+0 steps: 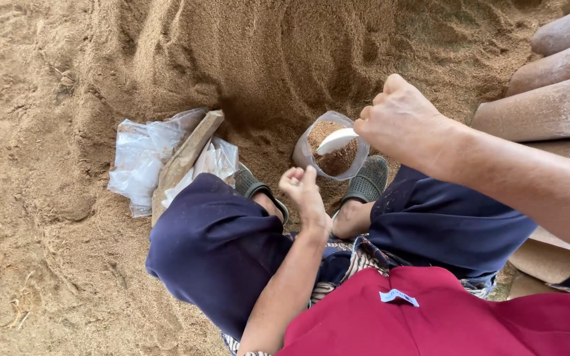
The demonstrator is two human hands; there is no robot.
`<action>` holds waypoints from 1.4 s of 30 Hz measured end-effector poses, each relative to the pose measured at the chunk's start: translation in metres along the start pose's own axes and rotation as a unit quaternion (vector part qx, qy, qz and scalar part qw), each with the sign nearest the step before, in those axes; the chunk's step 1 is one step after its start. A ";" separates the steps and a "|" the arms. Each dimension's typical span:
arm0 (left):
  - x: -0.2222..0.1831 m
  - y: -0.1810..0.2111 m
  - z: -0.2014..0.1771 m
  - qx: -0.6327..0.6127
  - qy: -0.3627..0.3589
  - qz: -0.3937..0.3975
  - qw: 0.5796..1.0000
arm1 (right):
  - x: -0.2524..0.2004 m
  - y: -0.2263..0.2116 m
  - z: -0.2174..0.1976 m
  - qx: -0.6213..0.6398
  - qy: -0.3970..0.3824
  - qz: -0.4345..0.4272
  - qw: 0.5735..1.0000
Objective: Filling small plastic bags with granular material from a large pile using a plastic spoon
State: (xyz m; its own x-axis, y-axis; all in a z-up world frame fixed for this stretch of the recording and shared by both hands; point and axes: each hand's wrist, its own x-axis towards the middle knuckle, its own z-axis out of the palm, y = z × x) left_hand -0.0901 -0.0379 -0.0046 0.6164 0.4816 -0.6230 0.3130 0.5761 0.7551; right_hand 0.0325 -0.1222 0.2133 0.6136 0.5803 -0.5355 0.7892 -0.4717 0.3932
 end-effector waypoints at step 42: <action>-0.007 -0.041 0.004 0.049 -0.329 -0.336 0.881 | -0.019 -0.002 0.080 0.032 0.201 -0.002 0.979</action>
State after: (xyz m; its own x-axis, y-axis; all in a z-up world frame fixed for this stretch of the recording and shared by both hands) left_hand -0.1047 -0.0672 -0.0303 0.5441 -0.4524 -0.7066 0.8081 0.5092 0.2962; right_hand 0.0168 -0.1852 0.1630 0.5811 0.7903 -0.1944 0.7962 -0.5026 0.3369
